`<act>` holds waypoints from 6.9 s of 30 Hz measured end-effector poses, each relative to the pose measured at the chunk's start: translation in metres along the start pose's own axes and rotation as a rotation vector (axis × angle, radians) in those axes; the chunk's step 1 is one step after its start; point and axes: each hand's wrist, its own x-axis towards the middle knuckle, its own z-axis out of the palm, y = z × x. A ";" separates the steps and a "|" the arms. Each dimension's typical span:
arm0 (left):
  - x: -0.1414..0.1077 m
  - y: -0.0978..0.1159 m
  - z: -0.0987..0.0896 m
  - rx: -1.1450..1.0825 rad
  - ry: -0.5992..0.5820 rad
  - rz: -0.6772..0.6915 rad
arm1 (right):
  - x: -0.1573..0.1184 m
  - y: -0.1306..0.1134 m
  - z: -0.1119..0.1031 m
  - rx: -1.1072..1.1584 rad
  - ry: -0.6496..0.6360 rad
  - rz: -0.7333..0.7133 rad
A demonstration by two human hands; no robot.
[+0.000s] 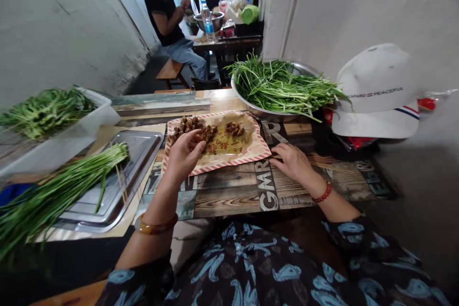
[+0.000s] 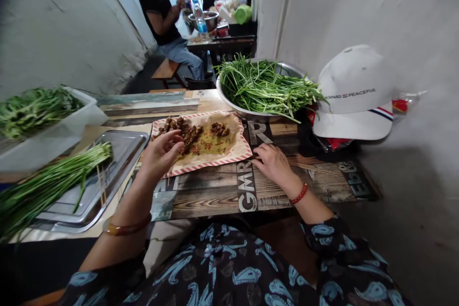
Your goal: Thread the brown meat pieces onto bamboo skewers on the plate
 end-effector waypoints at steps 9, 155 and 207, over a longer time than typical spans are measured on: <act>-0.014 0.047 0.039 -0.108 -0.095 0.136 | -0.013 0.020 -0.009 0.060 -0.016 -0.061; 0.076 0.031 0.077 0.602 -0.219 0.347 | 0.069 0.002 0.006 0.369 0.451 -0.009; 0.029 0.029 0.058 -0.998 -0.130 -0.276 | 0.062 -0.016 0.006 0.448 0.366 -0.121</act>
